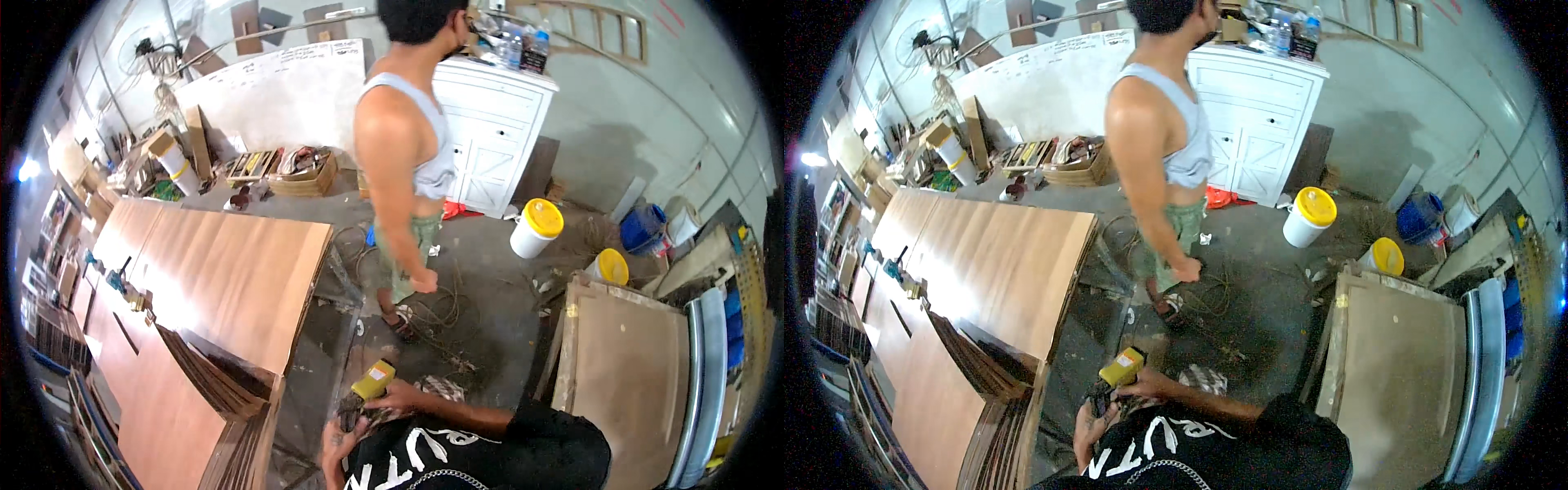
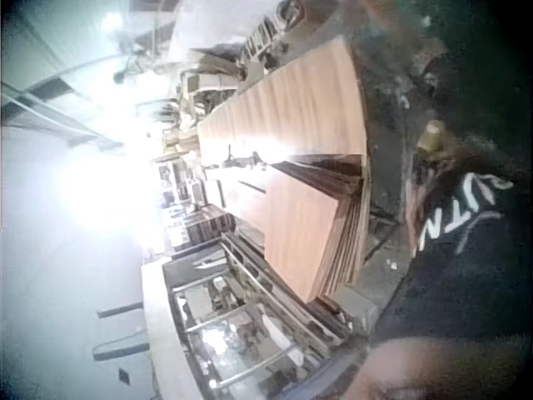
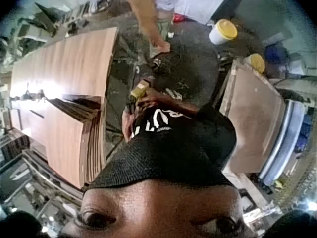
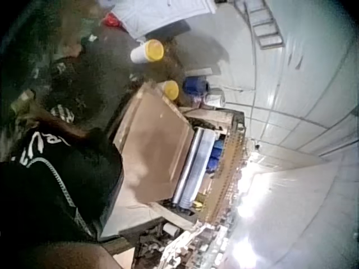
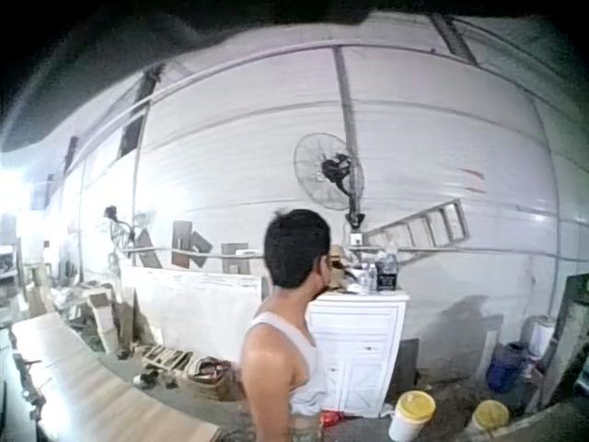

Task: The person staples edge strips to wooden furniture panels using a pneumatic nail gun, wipes the panels with a cloth, and stacks them onto a pile.

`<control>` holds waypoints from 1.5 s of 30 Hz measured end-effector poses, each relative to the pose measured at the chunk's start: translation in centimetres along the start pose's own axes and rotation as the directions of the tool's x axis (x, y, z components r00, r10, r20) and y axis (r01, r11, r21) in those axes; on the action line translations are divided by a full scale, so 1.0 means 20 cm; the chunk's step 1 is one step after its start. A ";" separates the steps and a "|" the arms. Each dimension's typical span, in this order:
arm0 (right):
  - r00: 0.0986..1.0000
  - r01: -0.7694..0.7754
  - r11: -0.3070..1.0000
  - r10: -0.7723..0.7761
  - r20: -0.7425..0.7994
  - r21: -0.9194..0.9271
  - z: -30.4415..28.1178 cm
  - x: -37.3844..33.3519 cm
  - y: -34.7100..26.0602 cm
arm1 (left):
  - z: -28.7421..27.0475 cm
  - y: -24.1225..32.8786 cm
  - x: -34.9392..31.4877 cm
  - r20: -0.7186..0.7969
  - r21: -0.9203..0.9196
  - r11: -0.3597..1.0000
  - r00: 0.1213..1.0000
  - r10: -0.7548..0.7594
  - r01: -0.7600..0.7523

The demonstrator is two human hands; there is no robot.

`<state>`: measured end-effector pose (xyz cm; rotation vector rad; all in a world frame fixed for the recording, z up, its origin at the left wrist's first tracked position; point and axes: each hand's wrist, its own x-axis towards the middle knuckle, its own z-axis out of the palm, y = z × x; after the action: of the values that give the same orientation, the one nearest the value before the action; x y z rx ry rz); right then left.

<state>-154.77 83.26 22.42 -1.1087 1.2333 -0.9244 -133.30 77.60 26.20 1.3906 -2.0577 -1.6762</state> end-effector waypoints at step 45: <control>0.984 0.035 0.738 -0.144 -0.107 -0.673 -1.47 2.79 -0.12 | -0.60 0.64 1.80 -0.547 -0.450 0.680 0.423 -0.722 0.579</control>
<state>-176.62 25.03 11.57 -1.7029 1.7262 -0.6408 -153.23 42.90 26.25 2.4620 -0.9036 -1.1256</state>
